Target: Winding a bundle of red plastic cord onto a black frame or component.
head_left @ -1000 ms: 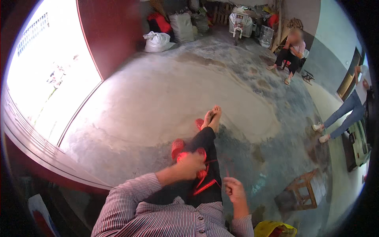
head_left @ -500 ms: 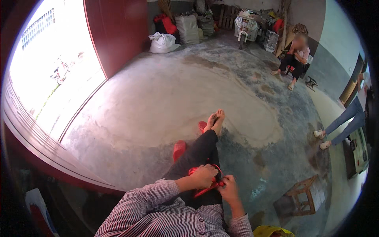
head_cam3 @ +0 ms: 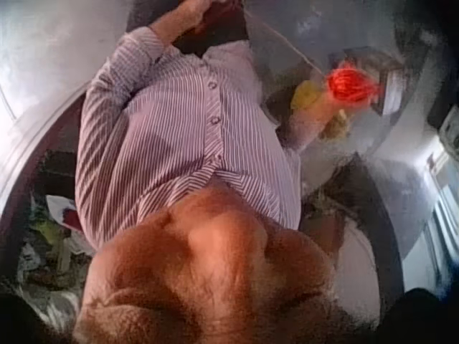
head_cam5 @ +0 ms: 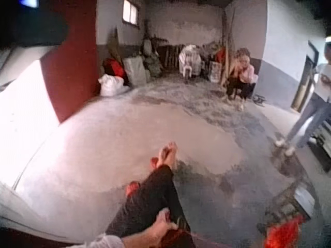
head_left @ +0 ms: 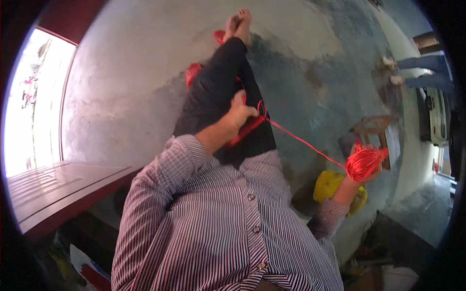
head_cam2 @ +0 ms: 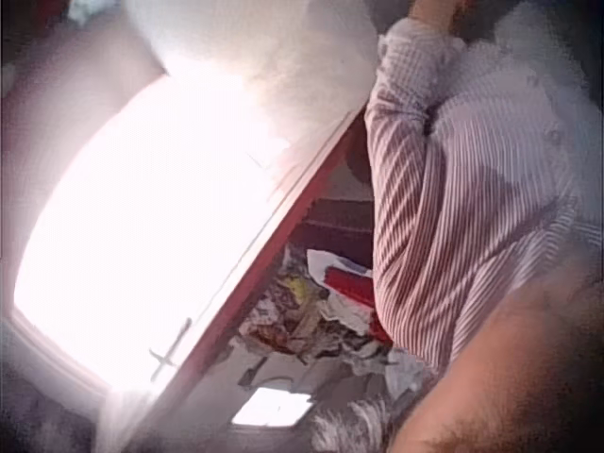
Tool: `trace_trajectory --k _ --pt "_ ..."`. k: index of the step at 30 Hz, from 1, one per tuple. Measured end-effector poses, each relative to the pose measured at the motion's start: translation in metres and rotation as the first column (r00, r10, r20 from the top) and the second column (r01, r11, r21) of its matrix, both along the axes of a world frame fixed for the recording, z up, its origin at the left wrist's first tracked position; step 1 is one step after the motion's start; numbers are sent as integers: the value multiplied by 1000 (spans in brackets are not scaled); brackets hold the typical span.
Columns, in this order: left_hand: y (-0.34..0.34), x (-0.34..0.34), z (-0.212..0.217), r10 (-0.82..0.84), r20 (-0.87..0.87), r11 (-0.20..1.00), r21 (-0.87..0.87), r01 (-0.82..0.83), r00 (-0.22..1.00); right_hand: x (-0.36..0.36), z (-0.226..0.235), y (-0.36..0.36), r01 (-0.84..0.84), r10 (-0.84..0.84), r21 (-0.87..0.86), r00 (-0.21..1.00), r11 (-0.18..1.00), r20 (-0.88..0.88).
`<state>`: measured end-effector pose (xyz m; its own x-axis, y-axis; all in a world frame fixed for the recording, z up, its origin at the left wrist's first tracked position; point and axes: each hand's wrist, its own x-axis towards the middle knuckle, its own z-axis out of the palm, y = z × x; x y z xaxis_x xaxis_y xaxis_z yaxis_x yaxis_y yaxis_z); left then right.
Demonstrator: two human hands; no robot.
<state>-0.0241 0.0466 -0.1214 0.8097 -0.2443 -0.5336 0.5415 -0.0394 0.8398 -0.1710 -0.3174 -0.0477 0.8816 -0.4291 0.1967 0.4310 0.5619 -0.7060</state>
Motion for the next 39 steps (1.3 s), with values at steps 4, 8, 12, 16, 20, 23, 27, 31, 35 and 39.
trace_trajectory --k 4,8,12,16,20,23,27,31,35,39 --pt "-2 -10 12 46 -63 984 -172 -57 997 19 -2 36 -339 351 201 936 919 -24" --pt "-4 -9 13 36 -45 995 -95 -40 998 53 -28 140 -358 246 -85 777 930 -579" --pt "-2 -10 7 69 -70 976 -203 -82 995 81 -46 187 -634 378 -189 645 750 -664" --pt "0 -11 7 57 -60 982 -178 -67 997 91 -29 159 -712 350 -313 619 629 -704" --pt "0 -12 7 38 -55 981 -186 -47 998 83 21 150 -496 467 100 704 863 -535" --pt "2 -13 5 2 -36 981 -193 -9 999 71 54 169 -401 442 195 739 895 -508" --pt "3 -16 6 -21 29 978 -208 27 999 47 69 197 -677 651 171 560 716 -512" --pt "-4 -23 31 -316 395 849 523 71 863 45 68 196 -410 504 299 755 862 -419" --pt "-11 -25 62 -206 700 979 152 139 684 49 71 186 -679 717 230 666 697 -208" --pt "6 7 57 67 589 983 102 -156 805 69 58 176 -589 480 -352 803 728 -352"
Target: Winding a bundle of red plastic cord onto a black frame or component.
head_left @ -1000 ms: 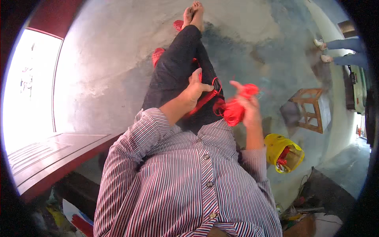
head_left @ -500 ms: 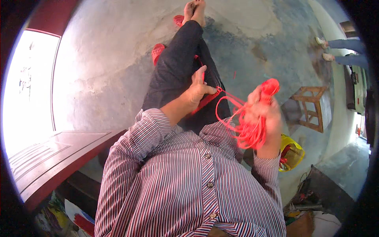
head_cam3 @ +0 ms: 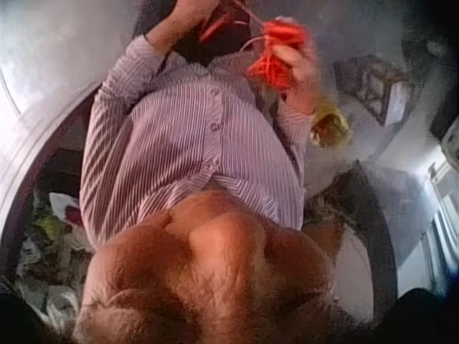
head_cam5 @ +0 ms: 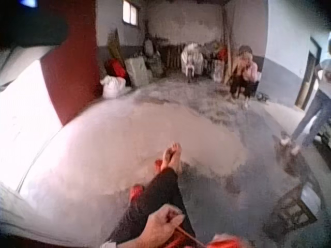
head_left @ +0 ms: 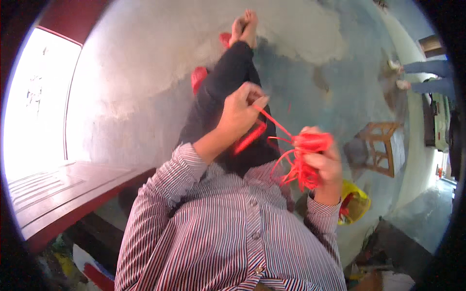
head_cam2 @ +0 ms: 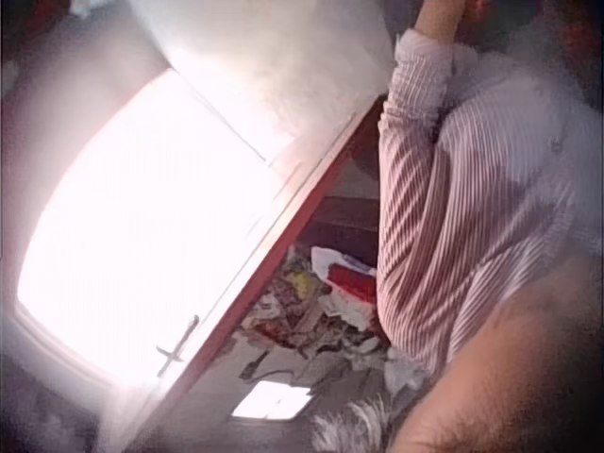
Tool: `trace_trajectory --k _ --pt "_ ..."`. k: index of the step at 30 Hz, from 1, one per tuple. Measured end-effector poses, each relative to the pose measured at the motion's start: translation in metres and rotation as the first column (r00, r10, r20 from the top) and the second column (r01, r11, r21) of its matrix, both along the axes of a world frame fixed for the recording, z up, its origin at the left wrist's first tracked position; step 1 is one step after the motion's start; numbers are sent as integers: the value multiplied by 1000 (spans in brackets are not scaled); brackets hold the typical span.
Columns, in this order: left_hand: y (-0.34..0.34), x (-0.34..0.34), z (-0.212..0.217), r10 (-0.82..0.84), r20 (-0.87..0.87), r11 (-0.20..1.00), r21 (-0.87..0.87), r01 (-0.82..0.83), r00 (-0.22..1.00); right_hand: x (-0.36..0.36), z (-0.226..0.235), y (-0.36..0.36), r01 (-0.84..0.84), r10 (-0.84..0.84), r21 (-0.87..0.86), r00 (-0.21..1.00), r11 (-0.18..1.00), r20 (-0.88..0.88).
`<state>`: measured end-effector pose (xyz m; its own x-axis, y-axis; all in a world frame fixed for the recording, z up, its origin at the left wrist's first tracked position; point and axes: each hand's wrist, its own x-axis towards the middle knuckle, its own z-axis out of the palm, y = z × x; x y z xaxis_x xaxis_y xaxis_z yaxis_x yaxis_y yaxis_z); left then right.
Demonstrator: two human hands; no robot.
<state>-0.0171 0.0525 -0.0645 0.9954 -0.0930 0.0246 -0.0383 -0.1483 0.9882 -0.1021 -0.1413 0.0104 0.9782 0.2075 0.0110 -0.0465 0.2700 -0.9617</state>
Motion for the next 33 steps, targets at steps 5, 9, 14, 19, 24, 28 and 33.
trace_trajectory --k 5,9,14,19,24,28,33 --pt "12 -11 -38 -159 -88 908 377 181 983 35 -75 16 -119 196 -962 978 244 -72" --pt "7 -21 -58 -189 44 870 471 146 981 40 -122 29 74 166 -848 968 525 188" --pt "3 -19 -62 -240 -46 906 349 241 970 36 -131 33 107 109 -943 983 314 148" --pt "8 -19 -48 -103 -54 951 287 114 993 35 -113 44 131 139 -891 968 436 210" --pt "17 -6 -17 10 267 905 407 -122 964 18 -78 47 347 -184 -607 931 715 316" --pt "7 -18 13 19 67 975 222 -33 998 11 -57 54 486 -6 -739 837 466 547" --pt "5 -15 28 -249 -422 876 -481 18 871 11 -48 47 556 -27 -611 752 564 659"
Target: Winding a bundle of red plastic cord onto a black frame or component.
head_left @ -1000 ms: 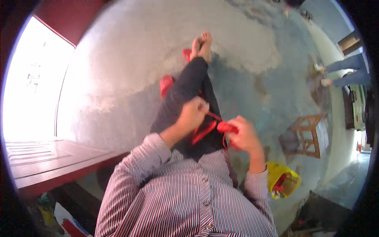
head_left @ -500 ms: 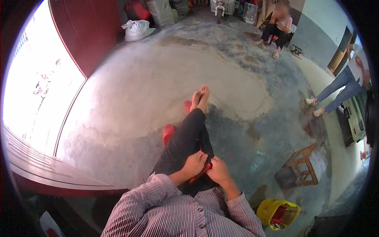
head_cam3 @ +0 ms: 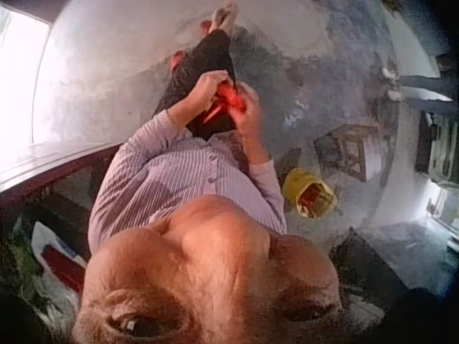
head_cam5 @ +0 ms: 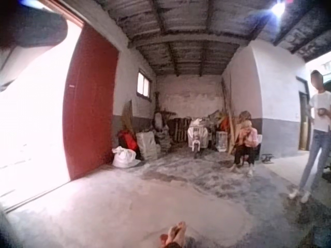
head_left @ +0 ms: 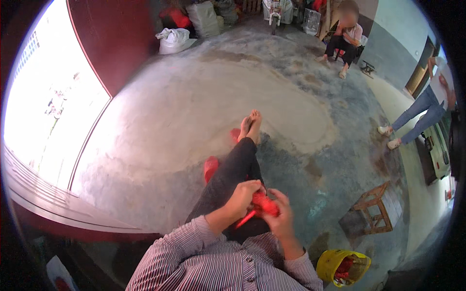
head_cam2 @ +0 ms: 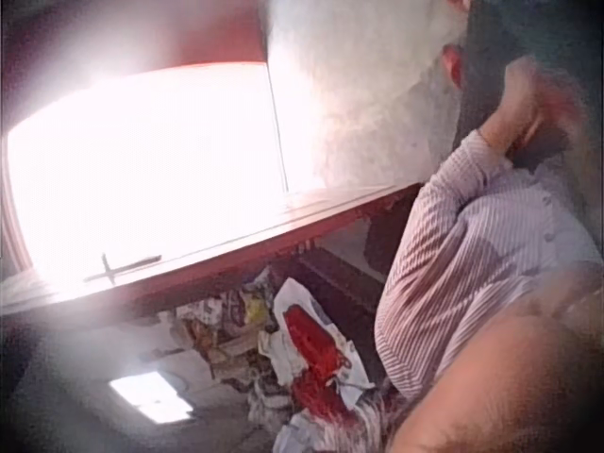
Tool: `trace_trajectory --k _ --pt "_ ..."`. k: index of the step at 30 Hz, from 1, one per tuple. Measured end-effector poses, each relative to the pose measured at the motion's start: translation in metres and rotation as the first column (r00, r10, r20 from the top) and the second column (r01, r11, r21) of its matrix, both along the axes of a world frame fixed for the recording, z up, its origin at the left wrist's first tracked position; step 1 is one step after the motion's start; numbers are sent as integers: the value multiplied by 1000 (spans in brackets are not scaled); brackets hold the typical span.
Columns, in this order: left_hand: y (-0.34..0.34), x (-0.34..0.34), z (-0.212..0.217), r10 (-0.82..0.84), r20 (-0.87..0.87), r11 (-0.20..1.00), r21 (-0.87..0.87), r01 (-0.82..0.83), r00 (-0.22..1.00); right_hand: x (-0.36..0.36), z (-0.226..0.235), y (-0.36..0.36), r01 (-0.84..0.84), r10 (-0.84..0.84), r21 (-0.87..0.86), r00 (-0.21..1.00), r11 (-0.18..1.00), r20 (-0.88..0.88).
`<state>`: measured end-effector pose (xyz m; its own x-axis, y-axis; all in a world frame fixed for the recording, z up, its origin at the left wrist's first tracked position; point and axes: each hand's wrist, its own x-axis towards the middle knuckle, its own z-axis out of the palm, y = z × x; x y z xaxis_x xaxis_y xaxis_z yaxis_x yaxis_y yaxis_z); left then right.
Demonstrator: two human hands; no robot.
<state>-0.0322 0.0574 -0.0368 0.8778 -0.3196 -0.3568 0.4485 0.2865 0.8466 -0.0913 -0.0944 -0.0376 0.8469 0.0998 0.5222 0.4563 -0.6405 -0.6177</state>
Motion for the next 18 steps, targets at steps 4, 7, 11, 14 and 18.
trace_trajectory --k 4,7,11,14,18 --pt "9 19 -27 -69 9 990 123 68 998 -9 18 -70 152 300 988 944 -38 -133" --pt "15 16 -51 -142 121 962 250 109 982 -12 34 -151 -108 362 955 909 -276 208" --pt "12 9 -57 -118 -17 966 231 119 993 -15 12 -172 20 258 991 966 -131 15" --pt "6 9 -50 -125 -61 968 213 136 990 -12 -27 -111 347 405 936 866 -67 -292" --pt "1 10 -52 -146 -18 947 288 145 989 -1 -69 -26 540 353 816 737 206 -577"
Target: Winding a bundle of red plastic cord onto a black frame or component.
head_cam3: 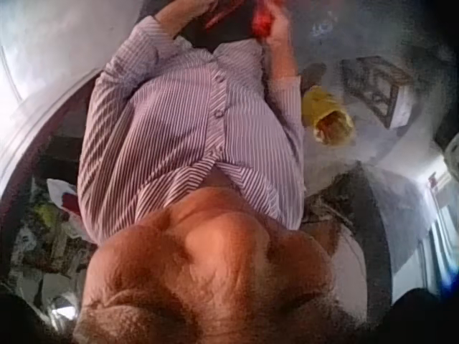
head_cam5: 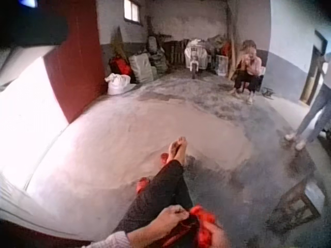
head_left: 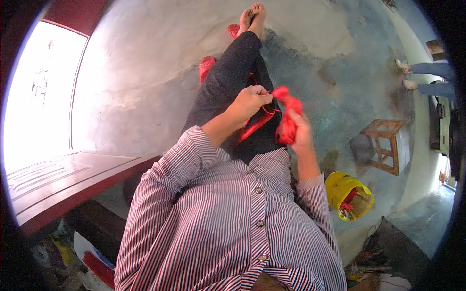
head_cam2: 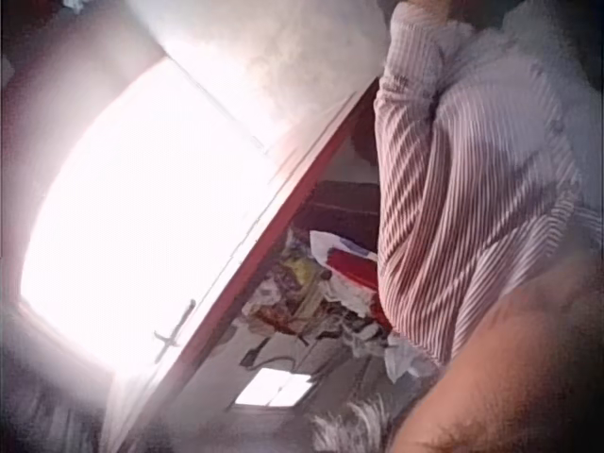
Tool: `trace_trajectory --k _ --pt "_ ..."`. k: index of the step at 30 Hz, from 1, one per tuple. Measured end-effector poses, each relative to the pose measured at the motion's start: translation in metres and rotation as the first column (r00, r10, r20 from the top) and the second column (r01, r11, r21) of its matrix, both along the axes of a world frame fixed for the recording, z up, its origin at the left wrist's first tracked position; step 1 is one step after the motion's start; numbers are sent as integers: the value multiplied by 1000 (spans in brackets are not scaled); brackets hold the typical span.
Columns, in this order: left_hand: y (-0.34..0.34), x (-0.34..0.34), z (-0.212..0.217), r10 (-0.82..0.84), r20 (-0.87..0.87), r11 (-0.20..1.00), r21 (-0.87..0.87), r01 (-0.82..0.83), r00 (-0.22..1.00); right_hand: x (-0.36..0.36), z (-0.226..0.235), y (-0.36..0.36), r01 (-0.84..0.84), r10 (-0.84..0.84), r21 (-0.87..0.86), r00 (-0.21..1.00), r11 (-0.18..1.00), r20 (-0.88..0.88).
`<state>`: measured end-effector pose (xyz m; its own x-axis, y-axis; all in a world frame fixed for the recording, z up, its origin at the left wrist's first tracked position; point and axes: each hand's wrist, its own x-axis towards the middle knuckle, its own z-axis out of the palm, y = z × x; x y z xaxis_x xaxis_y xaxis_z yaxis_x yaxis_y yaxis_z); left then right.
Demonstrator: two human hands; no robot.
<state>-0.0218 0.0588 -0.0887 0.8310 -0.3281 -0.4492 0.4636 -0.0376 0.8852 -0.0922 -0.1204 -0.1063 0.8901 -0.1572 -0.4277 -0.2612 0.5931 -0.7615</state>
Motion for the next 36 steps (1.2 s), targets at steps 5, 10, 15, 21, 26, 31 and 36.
trace_trajectory --k 5,10,15,21,26,31,36 --pt "3 -7 -10 -30 -21 1000 -5 30 999 12 10 -24 -63 61 -192 998 979 -15" --pt "0 -11 -7 -54 -356 967 -252 -41 933 -26 59 -69 45 -13 -318 995 947 101" --pt "2 -12 -1 41 -466 964 -213 -157 884 -86 55 -70 -127 93 -342 989 931 -113" --pt "6 -24 12 -34 381 965 253 -69 924 -74 17 -81 236 -256 -377 967 896 -4" --pt "-9 -56 46 -290 858 956 281 85 425 -73 17 -35 -396 317 468 917 790 241" --pt "-4 -55 74 -234 -145 832 -541 121 961 -63 13 5 -281 299 404 954 871 18" --pt "31 -1 63 220 351 923 -376 -78 910 9 -3 -40 -542 398 299 812 785 427"
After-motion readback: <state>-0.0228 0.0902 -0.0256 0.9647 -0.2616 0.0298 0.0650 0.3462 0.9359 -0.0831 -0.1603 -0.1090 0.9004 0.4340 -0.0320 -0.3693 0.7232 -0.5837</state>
